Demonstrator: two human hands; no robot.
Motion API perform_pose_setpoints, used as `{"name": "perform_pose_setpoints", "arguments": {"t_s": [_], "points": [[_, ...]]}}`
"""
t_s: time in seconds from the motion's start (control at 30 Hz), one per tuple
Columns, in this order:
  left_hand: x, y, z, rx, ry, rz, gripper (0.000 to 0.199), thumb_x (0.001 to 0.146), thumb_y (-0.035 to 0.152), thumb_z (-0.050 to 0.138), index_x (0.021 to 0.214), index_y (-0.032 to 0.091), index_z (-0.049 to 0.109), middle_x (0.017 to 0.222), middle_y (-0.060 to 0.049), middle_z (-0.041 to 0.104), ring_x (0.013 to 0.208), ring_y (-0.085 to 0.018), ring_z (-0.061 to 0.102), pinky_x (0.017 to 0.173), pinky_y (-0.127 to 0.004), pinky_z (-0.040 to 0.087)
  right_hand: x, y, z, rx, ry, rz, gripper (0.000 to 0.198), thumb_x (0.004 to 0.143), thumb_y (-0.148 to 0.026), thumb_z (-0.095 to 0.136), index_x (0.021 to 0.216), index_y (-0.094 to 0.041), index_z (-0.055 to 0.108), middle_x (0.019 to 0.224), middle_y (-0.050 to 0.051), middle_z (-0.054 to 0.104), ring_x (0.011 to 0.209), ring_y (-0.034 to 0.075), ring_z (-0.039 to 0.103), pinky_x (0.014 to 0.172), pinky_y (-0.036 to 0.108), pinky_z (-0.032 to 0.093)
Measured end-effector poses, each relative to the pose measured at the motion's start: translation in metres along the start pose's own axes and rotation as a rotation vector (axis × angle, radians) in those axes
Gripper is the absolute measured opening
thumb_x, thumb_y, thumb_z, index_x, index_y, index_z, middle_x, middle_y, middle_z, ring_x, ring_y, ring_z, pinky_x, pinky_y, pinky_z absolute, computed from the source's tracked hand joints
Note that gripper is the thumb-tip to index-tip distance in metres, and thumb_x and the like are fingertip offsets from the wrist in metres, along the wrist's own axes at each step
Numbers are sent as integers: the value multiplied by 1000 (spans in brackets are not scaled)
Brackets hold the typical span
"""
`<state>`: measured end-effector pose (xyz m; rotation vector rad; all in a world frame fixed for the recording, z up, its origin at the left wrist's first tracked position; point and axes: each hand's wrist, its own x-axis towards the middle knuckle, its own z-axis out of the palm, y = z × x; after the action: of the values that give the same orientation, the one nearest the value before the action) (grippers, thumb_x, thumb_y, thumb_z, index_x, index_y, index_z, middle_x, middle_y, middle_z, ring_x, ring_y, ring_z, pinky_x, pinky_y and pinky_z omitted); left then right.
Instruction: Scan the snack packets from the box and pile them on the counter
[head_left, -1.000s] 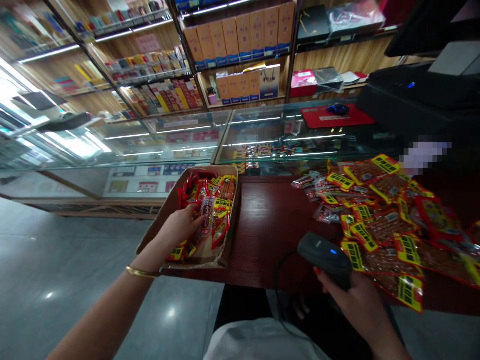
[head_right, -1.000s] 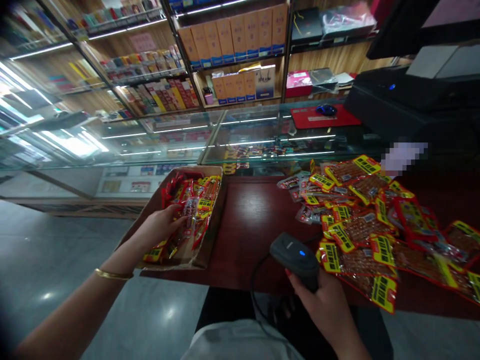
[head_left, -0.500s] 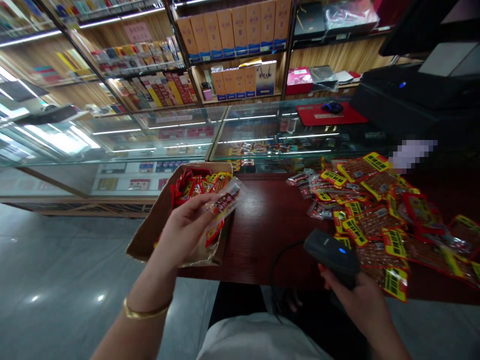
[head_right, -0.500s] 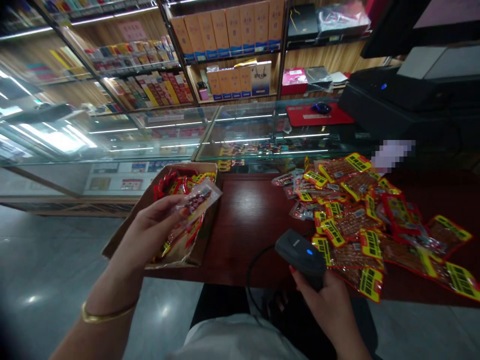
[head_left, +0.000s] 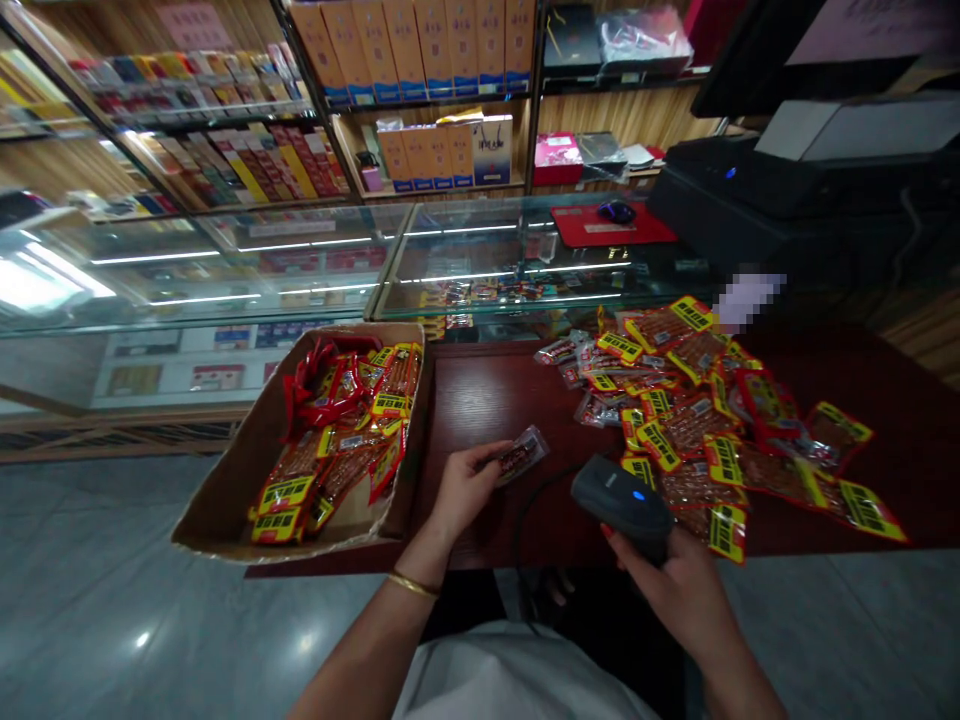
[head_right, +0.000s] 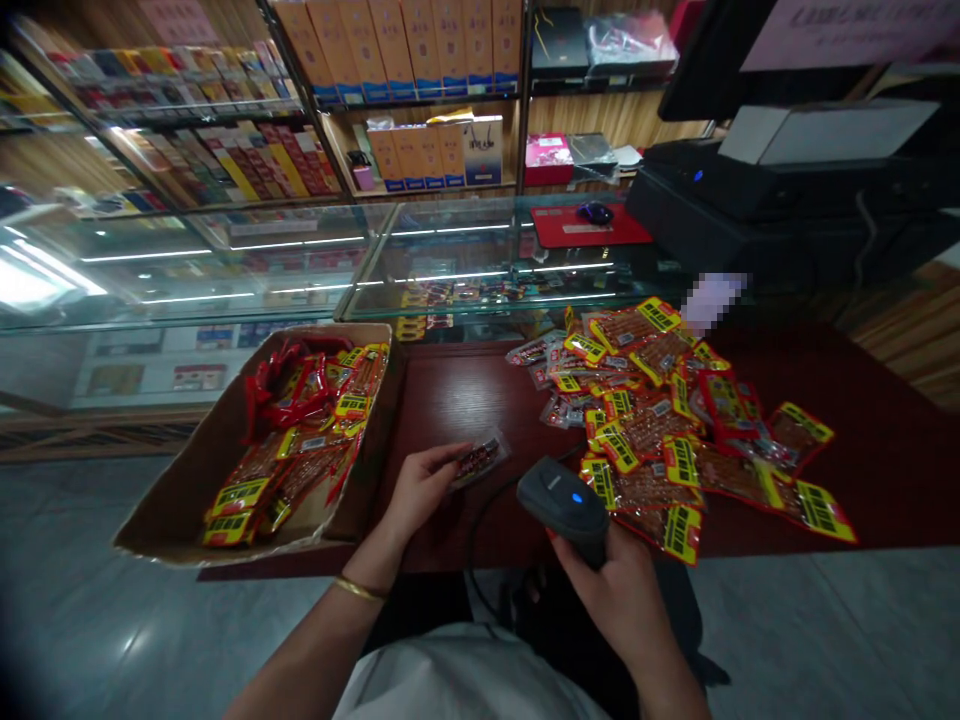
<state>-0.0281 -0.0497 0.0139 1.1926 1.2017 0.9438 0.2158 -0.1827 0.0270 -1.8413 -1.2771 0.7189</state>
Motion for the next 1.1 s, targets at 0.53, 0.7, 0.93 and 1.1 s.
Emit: {"name": "perform_pose_setpoints", "arguments": {"t_s": [0.53, 0.7, 0.93, 1.1], "points": [[-4, 2, 1, 5, -12, 36, 34, 75, 21, 64, 102, 18, 84, 106, -8, 83, 102, -28, 78, 96, -39, 59, 4, 4, 0, -92, 15, -73, 34, 82, -54, 69, 89, -23, 79, 82, 10, 83, 85, 34, 80, 84, 43, 62], [-3, 3, 2, 18, 22, 39, 35, 74, 18, 61, 100, 19, 85, 105, -7, 83, 101, -27, 77, 97, -38, 59, 4, 5, 0, -93, 0, -66, 33, 82, -52, 69, 92, -22, 79, 84, 10, 84, 85, 33, 80, 83, 41, 62], [-2, 3, 1, -1, 64, 31, 29, 75, 23, 70, 99, 19, 84, 105, -8, 83, 103, -27, 76, 100, -39, 57, 4, 4, 1, -44, 5, -19, 31, 83, -50, 70, 90, -22, 79, 81, 8, 82, 80, 31, 79, 81, 40, 61], [9, 24, 10, -224, 23, -77, 46, 73, 39, 84, 115, 19, 81, 116, -11, 80, 101, -26, 76, 93, -36, 59, 2, -1, 3, 86, 48, 42, 26, 82, -48, 70, 83, -22, 76, 63, 4, 76, 62, 27, 75, 69, 36, 61]]}}
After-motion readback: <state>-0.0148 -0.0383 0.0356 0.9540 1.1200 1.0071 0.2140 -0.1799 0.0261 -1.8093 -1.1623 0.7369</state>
